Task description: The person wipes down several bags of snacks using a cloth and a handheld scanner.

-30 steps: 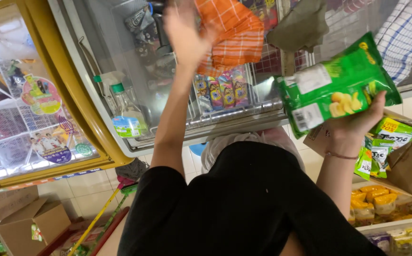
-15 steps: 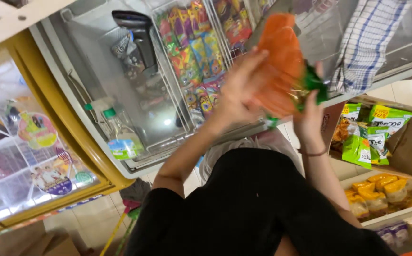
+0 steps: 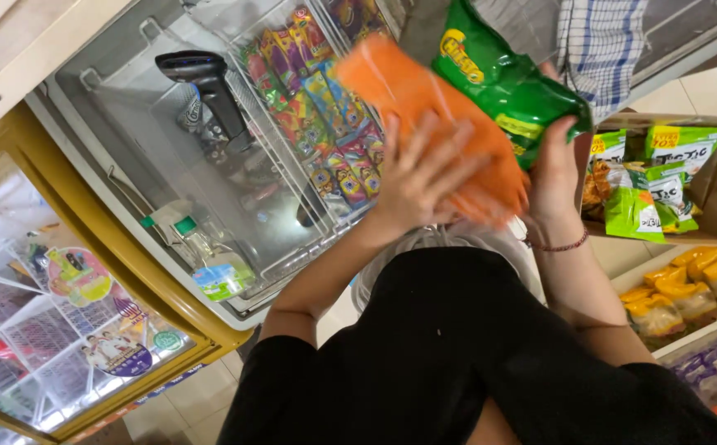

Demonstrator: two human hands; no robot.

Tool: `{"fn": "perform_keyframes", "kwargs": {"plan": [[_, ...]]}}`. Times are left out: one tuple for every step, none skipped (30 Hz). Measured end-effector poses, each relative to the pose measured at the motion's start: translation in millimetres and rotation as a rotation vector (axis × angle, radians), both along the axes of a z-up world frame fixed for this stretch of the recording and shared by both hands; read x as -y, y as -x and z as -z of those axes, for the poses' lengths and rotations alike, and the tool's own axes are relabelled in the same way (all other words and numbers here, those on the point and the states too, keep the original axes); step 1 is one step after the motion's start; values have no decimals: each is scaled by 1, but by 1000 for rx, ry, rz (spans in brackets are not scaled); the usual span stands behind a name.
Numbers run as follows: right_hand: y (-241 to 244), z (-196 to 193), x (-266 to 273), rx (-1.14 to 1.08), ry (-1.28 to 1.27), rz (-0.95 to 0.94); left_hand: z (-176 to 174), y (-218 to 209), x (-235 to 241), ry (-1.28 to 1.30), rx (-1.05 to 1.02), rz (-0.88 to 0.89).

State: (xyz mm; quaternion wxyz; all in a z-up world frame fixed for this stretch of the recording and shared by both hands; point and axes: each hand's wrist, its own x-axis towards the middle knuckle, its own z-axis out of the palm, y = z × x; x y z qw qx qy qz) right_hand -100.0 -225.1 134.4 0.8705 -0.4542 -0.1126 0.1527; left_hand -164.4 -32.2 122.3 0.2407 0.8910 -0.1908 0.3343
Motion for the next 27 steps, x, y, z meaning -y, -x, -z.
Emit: {"fn": "perform_keyframes", "kwargs": {"plan": [[3,19,5,-3,-2,7,-14,-5,1,-2,-3,7],[6,37,10,-14,39,-16,-28,-11,2,97,-75,-60],[9,56,15,-27,80,-41,-41,-15,3,195,-148,-128],[10,49,10,-31,78,-35,-41,-11,8,192,-152,-123],[7,41,4,-43,32,-66,-41,-9,13,145,-156,-159],[5,33,-2,-54,-14,-98,-41,-7,17,99,-159,-194],[2,15,-5,-50,-13,-91,-25,-2,18,99,-156,-187],[0,-3,-8,7,-17,-65,-10,2,18,26,-61,-163],[-4,-22,-10,66,-19,-39,6,5,19,-45,38,-137],[0,-27,-11,74,-16,-32,6,4,20,-41,45,-130],[1,-33,-13,127,4,21,7,0,19,106,98,-109],[3,-39,-14,180,23,74,7,-3,19,253,150,-86],[4,-44,-18,184,23,80,7,-4,21,253,153,-80],[5,-49,-21,155,-54,90,8,-5,23,533,130,-63],[5,-54,-25,128,-131,99,9,-7,24,813,103,-43],[2,-59,-28,133,-130,104,34,-5,18,813,105,-35],[0,-65,-31,87,-169,108,58,-2,14,1159,-28,-6],[-2,-70,-33,42,-206,112,83,1,9,1498,-178,31],[-11,-62,-30,41,-204,114,86,3,6,1500,-180,32],[-19,-53,-26,-54,-245,84,89,5,3,1646,-259,93],[-27,-44,-24,-150,-289,52,93,7,-1,1789,-341,156],[-34,-45,-23,-151,-289,54,61,5,-8,1789,-344,156],[-39,-46,-22,-170,-143,12,30,5,-15,1500,-286,218],[-44,-47,-21,-187,2,-32,-2,4,-23,1212,-234,278],[-40,-52,-17,-187,-6,-30,-15,6,-34,1204,-236,279],[-36,-57,-12,-155,95,-98,-29,6,-45,959,-157,284],[-35,-63,-7,-115,195,-160,-43,3,-56,711,-73,294]]}}
